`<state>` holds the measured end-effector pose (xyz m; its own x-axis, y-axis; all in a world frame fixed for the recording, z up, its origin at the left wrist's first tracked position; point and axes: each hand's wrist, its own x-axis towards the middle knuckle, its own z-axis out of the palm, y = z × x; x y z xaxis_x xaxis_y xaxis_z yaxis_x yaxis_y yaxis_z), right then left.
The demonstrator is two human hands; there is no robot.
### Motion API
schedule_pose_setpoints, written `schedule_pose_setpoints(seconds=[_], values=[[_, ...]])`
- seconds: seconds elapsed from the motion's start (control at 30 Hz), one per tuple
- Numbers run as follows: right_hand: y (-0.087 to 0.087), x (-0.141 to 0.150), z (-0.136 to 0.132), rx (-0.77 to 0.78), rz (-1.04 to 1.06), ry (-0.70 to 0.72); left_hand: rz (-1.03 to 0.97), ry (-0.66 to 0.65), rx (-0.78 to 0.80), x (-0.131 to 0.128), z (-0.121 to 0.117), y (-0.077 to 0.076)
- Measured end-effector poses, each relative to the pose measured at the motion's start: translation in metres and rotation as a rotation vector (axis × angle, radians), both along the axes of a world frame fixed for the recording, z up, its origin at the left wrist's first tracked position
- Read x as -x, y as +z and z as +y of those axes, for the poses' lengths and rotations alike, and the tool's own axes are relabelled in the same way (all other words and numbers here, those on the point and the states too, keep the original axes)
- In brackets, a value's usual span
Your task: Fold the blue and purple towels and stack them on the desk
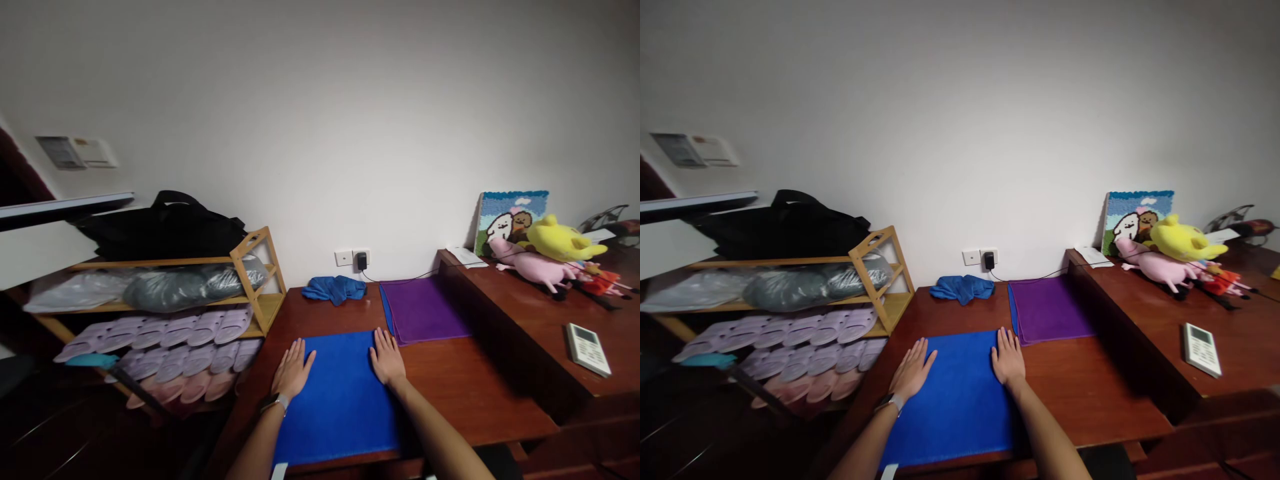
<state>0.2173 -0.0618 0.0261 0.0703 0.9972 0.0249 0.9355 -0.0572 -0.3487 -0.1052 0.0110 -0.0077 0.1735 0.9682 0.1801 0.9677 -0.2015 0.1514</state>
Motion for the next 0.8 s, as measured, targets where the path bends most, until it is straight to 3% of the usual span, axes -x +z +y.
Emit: schedule_pose_setpoints(seconds=[0.13, 0.57, 0.8], values=[[-0.003, 0.0, 0.003, 0.066, 0.002, 0.012, -0.003, 0.008, 0.018, -0.001, -0.003, 0.004], [-0.004, 0.0, 0.004, 0.066, 0.012, 0.004, 0.005, -0.007, 0.008, -0.002, -0.004, 0.006], [-0.006, 0.0, 0.005, 0.044, 0.015, -0.002, 0.061, -0.114, -0.165, -0.006, -0.016, 0.024]])
